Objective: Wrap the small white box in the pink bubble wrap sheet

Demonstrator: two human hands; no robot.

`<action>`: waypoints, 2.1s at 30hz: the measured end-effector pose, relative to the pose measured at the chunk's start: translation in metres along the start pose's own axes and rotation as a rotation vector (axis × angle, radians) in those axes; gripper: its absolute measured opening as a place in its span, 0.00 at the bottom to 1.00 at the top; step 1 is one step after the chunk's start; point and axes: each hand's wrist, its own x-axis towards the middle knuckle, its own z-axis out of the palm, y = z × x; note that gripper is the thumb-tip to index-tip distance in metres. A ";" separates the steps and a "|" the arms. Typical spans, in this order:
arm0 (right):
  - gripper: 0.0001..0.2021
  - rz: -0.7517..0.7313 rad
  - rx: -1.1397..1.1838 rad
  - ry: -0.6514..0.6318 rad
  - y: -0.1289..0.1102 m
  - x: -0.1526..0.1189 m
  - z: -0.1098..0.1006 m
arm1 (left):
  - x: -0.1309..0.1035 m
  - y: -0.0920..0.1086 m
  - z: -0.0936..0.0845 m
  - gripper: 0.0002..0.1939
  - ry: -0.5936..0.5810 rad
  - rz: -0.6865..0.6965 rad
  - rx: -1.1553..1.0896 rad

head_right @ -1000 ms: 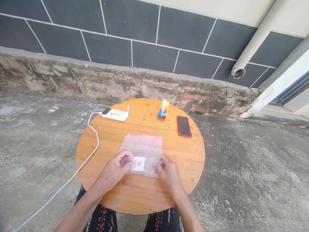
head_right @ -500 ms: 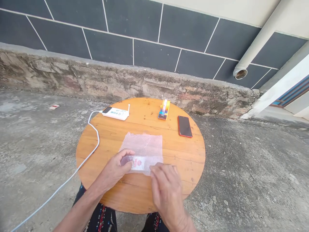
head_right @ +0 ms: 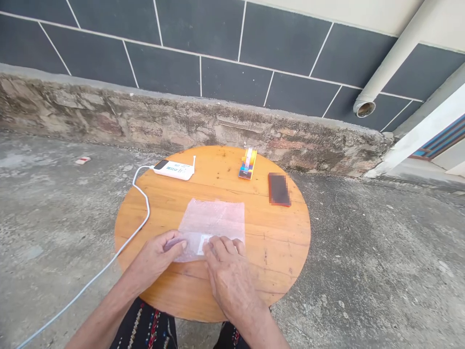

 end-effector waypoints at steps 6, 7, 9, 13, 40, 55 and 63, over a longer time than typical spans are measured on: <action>0.15 0.004 -0.008 -0.013 -0.002 0.005 -0.001 | -0.009 -0.021 -0.021 0.12 0.123 0.031 0.196; 0.14 0.002 -0.011 -0.006 -0.001 0.005 -0.001 | -0.011 -0.022 -0.023 0.12 0.132 0.023 0.219; 0.14 -0.004 -0.011 0.002 -0.001 0.006 0.000 | -0.015 -0.023 -0.025 0.13 0.093 -0.037 0.217; 0.14 -0.012 0.001 0.007 0.000 0.006 0.002 | -0.022 -0.018 -0.026 0.19 -0.057 -0.256 0.059; 0.15 -0.008 0.027 0.036 0.003 0.004 0.009 | -0.023 -0.002 -0.013 0.25 -0.076 -0.422 -0.210; 0.14 -0.011 -0.003 0.040 -0.002 0.008 0.009 | 0.000 -0.011 0.012 0.17 0.180 -0.343 -0.275; 0.13 0.004 -0.013 0.006 -0.005 0.008 0.009 | 0.006 -0.008 0.015 0.22 0.214 -0.282 -0.280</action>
